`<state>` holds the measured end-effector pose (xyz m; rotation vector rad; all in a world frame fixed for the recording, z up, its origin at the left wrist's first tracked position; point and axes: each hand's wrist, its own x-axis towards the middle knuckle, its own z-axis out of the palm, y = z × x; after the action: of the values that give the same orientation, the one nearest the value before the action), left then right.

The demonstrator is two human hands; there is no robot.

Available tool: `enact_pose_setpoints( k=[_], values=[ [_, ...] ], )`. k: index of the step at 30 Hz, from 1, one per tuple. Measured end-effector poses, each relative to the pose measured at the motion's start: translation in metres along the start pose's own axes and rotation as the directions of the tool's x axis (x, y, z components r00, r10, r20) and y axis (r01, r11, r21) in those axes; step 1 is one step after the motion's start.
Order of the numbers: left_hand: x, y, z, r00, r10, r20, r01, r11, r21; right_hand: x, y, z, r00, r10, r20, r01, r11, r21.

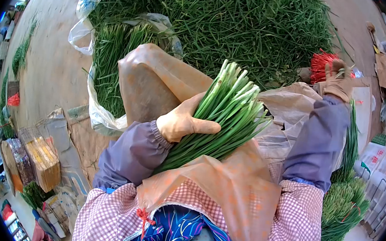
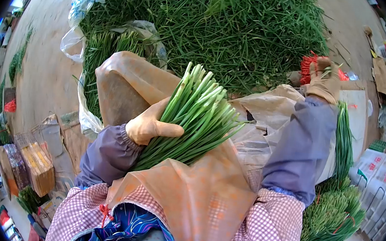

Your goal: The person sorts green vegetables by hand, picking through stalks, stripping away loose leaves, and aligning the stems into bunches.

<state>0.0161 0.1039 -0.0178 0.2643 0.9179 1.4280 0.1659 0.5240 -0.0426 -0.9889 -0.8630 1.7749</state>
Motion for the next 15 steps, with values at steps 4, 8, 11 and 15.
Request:
enact_pose_setpoints(
  k=[4,8,11,15],
  values=[
    [0.004,-0.001,0.002,0.998,0.037,0.046,-0.038,0.999,0.003,-0.063,0.035,0.044,0.889,0.18,0.422,0.124,0.792,-0.598],
    [0.005,0.003,0.009,0.998,-0.046,0.042,0.046,0.999,-0.013,-0.118,0.047,0.086,0.682,0.151,0.716,0.233,0.882,-0.408],
    [0.007,0.006,0.011,0.993,-0.105,0.049,0.105,0.994,-0.007,-0.159,0.063,0.099,0.362,0.43,0.827,0.315,0.778,-0.543],
    [0.008,0.005,0.011,0.995,-0.086,0.051,0.084,0.996,0.033,-0.156,0.063,0.094,0.552,0.354,0.755,-0.015,0.91,-0.415]
  ],
)
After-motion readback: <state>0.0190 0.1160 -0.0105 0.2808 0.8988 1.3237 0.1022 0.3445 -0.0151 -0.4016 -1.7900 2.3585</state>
